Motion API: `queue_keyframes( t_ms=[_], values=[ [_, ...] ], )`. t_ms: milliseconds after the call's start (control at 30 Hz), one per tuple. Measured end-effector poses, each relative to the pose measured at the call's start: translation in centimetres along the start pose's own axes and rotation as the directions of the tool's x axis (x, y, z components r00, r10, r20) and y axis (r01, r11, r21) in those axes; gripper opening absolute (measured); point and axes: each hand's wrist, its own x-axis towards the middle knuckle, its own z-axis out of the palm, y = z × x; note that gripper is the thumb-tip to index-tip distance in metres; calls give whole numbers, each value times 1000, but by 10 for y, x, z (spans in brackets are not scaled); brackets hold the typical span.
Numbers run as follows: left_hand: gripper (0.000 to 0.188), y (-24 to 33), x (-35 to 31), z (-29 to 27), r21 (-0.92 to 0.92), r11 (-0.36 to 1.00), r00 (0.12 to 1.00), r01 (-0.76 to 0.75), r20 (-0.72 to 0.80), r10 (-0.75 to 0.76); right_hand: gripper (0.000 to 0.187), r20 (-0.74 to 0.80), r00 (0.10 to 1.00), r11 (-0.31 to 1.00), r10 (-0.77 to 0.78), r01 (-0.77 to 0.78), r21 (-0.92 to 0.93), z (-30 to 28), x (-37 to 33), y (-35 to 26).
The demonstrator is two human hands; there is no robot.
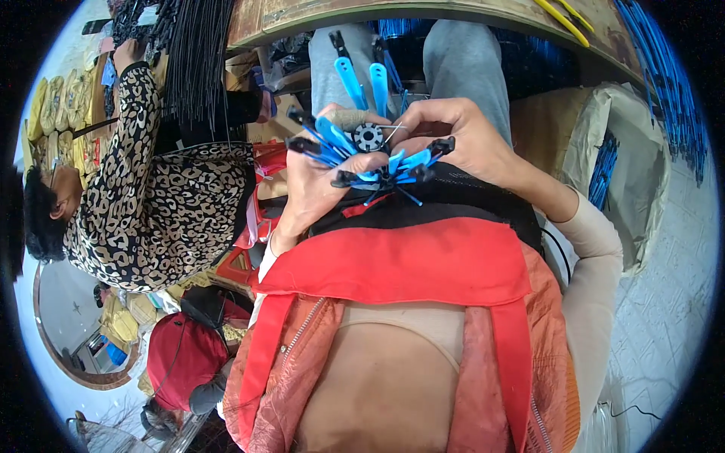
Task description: Bundling and trimming small blue electrical components using wire cutters at a workbench.
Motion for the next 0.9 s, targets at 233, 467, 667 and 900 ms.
queue_keyframes(
  t_ms=[233, 467, 667, 900],
  values=[
    [23, -1, 13, 8, 343, 881, 913, -326, -126, 387, 12, -62, 998, 989, -1, -8, -149, 2, 10, -7],
    [20, 5, 22, -11, -179, 963, 979, 199, 89, -186, 19, -110, 988, 969, 105, -127, -214, -10, 0, -9],
    [20, 9, 27, -12, -217, 906, 931, 362, 132, -340, 14, -284, 833, 592, -475, 64, -803, -85, 0, -44],
    [16, -6, 38, -5, -81, 987, 986, 137, 110, -128, 43, -268, 732, 31, -627, -320, -947, -213, -1, -41]
  ],
)
